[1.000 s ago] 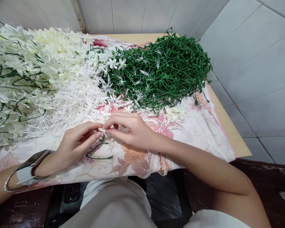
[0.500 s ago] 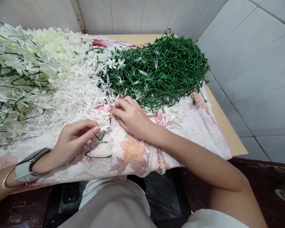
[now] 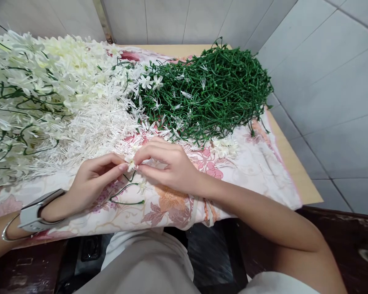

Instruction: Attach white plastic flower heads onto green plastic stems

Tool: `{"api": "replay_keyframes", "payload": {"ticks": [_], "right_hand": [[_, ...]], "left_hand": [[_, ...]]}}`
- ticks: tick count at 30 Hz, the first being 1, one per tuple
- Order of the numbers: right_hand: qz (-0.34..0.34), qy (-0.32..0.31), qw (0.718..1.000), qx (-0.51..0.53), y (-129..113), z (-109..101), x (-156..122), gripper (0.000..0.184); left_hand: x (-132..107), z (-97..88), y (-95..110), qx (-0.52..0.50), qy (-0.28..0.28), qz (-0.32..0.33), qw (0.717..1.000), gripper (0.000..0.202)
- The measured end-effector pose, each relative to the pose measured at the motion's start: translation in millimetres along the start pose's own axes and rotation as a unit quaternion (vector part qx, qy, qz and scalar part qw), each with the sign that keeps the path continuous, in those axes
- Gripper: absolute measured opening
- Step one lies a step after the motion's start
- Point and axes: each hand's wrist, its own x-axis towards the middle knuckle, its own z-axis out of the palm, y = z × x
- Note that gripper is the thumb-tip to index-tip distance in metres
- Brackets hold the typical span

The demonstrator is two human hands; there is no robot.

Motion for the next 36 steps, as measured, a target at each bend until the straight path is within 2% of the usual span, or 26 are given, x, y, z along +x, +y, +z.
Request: {"api": "replay_keyframes", "payload": {"ticks": [8, 14, 22, 27, 31, 36], "right_hand": [[-0.048, 0.009, 0.99, -0.134, 1.2, 3.1, 0.7, 0.008], [-0.057, 0.002, 0.985, -0.162, 3.8, 5.0, -0.9, 0.008], [-0.053, -0.006, 0.989, -0.138, 5.9, 8.5, -2.4, 0.009], [0.018, 0.02, 0.997, -0.067, 1.6, 6.3, -1.4, 0.006], [0.061, 0.029, 0.998, -0.009, 0.7, 6.1, -1.5, 0.004], [0.05, 0.0, 0.999, -0.001, 0.6, 9.2, -3.4, 0.005]], "left_hand": [[-2.3, -1.1, 1.0, 0.004, -0.009, 0.011, 1.0, 0.018], [-1.4, 0.2, 1.7, 0.02, -0.008, 0.011, 1.0, 0.017], [-2.5, 0.6, 1.9, 0.035, -0.016, 0.023, 0.999, 0.016], [-1.5, 1.5, -0.5, -0.046, 0.016, 0.012, 0.999, 0.019], [-0.8, 1.3, -3.0, 0.008, 0.024, 0.038, 0.999, 0.013], [-0.6, 0.4, 1.5, 0.054, 0.01, 0.062, 0.997, 0.012]]}}
